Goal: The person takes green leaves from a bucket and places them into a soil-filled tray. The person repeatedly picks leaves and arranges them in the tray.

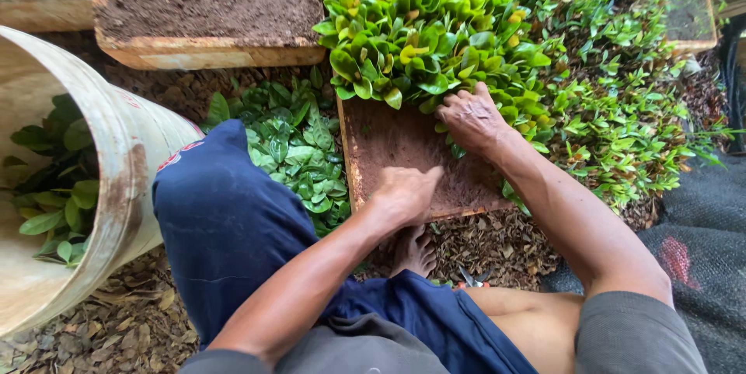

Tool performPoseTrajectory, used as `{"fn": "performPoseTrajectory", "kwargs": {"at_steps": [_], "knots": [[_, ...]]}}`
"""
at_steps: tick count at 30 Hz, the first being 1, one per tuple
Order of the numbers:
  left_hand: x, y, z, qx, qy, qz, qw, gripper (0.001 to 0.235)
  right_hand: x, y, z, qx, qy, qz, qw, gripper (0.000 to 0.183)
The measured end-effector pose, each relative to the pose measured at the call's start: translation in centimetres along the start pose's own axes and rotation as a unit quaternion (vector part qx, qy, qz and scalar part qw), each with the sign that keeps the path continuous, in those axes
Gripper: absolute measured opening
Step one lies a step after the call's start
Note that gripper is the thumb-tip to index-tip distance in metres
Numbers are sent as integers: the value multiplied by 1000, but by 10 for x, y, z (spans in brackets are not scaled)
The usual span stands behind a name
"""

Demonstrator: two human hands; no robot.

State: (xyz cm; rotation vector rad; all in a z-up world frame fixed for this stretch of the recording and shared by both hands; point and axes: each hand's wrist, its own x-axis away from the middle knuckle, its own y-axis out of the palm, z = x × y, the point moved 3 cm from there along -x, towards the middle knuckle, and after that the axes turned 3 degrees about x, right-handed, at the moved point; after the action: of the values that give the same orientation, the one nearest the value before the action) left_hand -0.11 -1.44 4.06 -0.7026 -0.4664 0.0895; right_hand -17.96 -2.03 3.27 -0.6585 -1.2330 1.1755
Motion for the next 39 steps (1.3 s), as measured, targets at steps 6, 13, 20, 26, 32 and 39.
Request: {"fn": "performPoseTrajectory", "kwargs": {"at_steps": [6, 13, 20, 26, 32, 39], "knots": [[166, -147, -39, 60, 80, 292, 951, 45, 21, -47, 22, -96, 38, 37, 994, 38], [319, -222, -144, 72, -157, 495, 851, 15, 81, -37, 55, -118, 110, 177, 971, 30], [304, -187, -357, -171, -373, 102, 906, 38, 109, 68, 92, -128, 103, 273, 948, 12], [278, -178, -405, -95, -364, 90, 922, 73, 104, 95, 103, -158, 83, 265, 948, 13], [232, -165, -400, -126, -292, 204, 926, 61, 100, 46, 70, -69, 120, 117, 983, 28], [210, -153, -422, -32, -333, 171, 927, 40, 76, -23, 35, -105, 70, 131, 983, 17]]}}
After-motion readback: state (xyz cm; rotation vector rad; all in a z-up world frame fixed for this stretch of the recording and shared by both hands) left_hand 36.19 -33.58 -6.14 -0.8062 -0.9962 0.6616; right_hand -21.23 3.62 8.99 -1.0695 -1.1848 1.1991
